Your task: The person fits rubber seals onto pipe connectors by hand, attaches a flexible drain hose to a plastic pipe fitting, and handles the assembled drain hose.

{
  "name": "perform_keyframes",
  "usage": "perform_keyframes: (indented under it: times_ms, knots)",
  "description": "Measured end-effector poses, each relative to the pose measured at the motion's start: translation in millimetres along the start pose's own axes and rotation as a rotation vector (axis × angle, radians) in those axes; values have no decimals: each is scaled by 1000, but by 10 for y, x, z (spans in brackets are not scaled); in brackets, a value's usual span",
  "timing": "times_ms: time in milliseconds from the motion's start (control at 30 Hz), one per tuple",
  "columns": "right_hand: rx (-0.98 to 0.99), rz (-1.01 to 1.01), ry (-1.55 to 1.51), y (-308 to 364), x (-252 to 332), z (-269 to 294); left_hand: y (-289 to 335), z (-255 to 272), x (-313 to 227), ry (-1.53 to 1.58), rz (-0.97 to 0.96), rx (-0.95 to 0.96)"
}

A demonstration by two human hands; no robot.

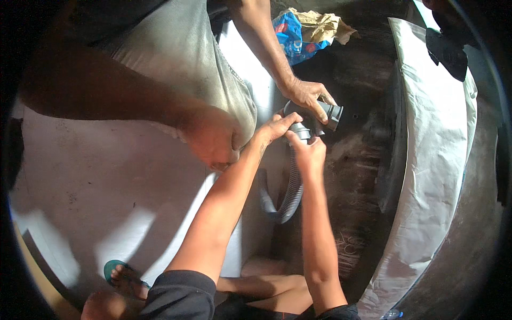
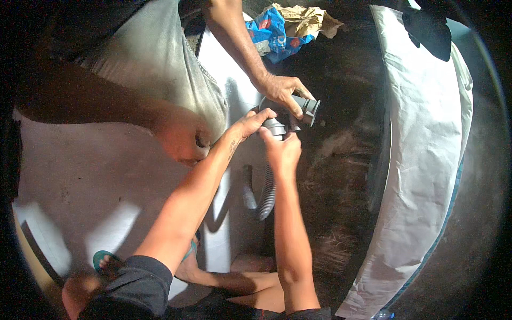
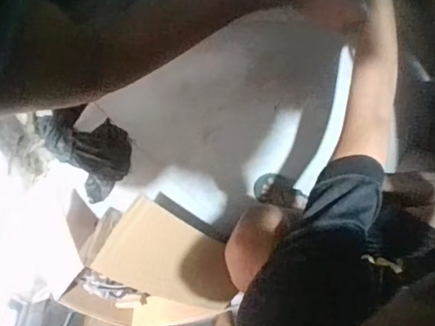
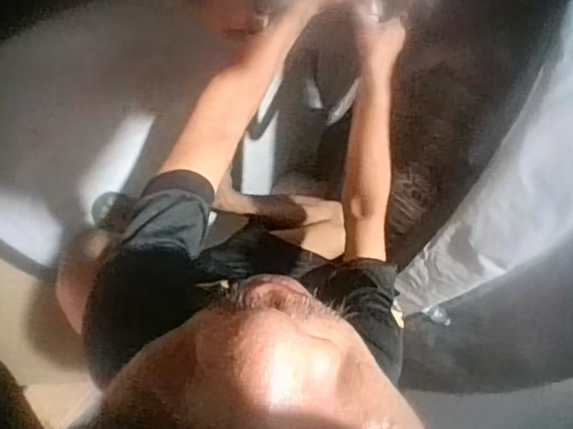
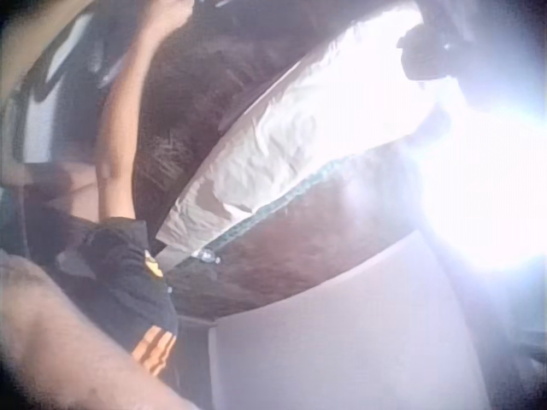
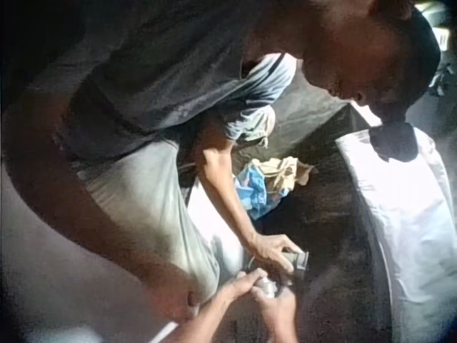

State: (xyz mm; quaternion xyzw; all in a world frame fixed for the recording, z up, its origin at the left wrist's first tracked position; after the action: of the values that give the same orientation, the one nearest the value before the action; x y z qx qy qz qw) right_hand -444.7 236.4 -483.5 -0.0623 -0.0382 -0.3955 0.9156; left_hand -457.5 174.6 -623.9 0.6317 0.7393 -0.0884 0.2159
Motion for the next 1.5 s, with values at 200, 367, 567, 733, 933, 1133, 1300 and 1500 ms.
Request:
perform_keyframes:
  times_ms: [200, 367, 567, 733, 933, 1133, 1300, 1500]
  knots:
    - [68, 94, -5, 177, -105, -128, -203, 165, 197, 49, -8, -8]
    - [323, -171, -643, -130, -324, -275, -225, -149, 234, 64, 139, 139]
    - [-29, 136, 314, 164, 226, 23, -330, 161, 328, 35, 62, 23]
    - [629, -388, -853, -14, -400, -352, -252, -59, 185, 64, 48, 115]
    - [0, 84, 319, 12, 133, 62, -369, 186, 315, -14, 73, 2]
    - [566, -285, -679, 56, -476, -453, -333, 68, 230, -34, 27, 58]
    - [375, 12, -77, -199, -315, -303, -233, 52, 251, -3, 84, 23]
    - [512, 0, 9, 43, -8, -381, -240, 288, 342, 73, 48, 7]
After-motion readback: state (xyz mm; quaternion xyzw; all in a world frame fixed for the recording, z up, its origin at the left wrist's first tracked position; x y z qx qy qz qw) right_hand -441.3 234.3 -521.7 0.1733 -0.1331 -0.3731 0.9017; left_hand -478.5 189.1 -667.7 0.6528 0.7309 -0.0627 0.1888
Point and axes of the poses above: each hand's wrist, its own y-axis away from the middle knuckle, its own z-axis out of the back of the hand, x = y × z, the point moved 9 cm from there along -y, towards the middle knuckle, and after that the axes turned 15 degrees about z, right-handed, at the moved point
